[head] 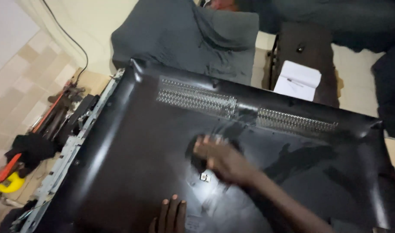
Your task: Cleaning the back central panel of a television using a cloth and cleaning solution
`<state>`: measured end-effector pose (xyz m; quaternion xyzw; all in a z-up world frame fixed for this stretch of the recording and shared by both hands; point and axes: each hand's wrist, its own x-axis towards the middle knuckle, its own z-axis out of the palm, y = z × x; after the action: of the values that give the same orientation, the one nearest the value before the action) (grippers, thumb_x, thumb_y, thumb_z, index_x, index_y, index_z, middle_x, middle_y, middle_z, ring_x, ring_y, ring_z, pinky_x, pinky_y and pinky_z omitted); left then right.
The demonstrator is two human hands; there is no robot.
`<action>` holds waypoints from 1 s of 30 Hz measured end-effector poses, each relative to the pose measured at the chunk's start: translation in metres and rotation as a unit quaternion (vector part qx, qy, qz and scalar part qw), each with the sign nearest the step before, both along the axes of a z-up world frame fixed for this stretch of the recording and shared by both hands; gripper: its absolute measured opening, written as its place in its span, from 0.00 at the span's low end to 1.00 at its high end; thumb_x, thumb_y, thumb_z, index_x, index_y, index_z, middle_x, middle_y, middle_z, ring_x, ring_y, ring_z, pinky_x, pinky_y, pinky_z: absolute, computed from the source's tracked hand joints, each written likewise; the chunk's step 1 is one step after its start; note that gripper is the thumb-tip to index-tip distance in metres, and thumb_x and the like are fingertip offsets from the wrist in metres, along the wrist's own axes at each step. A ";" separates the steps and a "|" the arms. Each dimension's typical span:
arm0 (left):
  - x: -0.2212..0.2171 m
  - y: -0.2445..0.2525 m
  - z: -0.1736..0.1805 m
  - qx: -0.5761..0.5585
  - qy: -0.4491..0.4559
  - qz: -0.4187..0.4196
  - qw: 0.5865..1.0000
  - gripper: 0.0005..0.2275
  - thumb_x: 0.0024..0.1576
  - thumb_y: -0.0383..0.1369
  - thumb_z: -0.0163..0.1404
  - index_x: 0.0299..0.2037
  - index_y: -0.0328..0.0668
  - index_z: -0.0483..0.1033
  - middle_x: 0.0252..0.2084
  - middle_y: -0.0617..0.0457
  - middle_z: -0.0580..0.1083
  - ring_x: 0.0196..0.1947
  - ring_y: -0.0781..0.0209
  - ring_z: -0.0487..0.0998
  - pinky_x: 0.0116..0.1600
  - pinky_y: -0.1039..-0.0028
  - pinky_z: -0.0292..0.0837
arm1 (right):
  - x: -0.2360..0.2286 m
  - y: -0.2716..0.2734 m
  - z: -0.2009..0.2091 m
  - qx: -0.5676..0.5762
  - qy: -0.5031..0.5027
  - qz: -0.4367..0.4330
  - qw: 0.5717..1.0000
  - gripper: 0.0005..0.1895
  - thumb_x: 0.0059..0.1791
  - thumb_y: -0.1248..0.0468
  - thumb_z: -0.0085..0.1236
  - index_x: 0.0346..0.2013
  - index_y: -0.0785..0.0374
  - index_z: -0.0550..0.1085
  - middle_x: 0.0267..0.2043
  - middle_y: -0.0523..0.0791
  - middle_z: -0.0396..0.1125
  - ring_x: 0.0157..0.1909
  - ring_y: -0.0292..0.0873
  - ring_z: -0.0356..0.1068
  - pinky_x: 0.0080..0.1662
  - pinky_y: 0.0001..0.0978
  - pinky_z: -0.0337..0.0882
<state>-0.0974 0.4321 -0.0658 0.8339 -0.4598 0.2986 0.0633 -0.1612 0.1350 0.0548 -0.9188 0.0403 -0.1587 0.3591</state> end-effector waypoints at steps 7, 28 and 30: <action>0.011 -0.002 -0.086 -0.116 -0.111 -0.008 0.987 0.06 0.60 0.43 0.54 0.46 0.63 0.78 0.54 0.65 0.78 0.60 0.63 0.73 0.63 0.54 0.53 | 0.101 0.045 0.037 -0.106 -0.162 -0.013 0.981 0.19 0.38 0.64 0.59 0.37 0.63 0.61 0.37 0.48 0.57 0.33 0.44 0.54 0.36 0.43 0.61; 0.016 -0.007 -0.091 -0.115 -0.142 -0.043 0.982 0.08 0.64 0.38 0.51 0.51 0.65 0.77 0.56 0.62 0.78 0.63 0.61 0.71 0.49 0.65 0.59 | 0.001 -0.029 -0.037 -0.158 0.030 -0.212 0.964 0.34 0.59 0.48 0.27 0.76 0.63 0.50 0.81 0.50 0.41 0.82 0.50 0.36 0.75 0.49 0.38; 0.021 -0.006 -0.109 -0.108 -0.141 -0.055 0.983 0.10 0.64 0.40 0.51 0.55 0.63 0.74 0.59 0.60 0.76 0.65 0.58 0.69 0.53 0.64 0.61 | -0.027 0.021 -0.025 -0.144 0.049 -0.177 0.972 0.35 0.58 0.49 0.31 0.76 0.64 0.49 0.82 0.50 0.39 0.82 0.51 0.34 0.74 0.48 0.37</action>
<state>-0.0760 0.4261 -0.1749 0.7451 -0.4740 0.4576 0.1036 -0.1878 0.1561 0.0297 -0.9458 0.1968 -0.1785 0.1866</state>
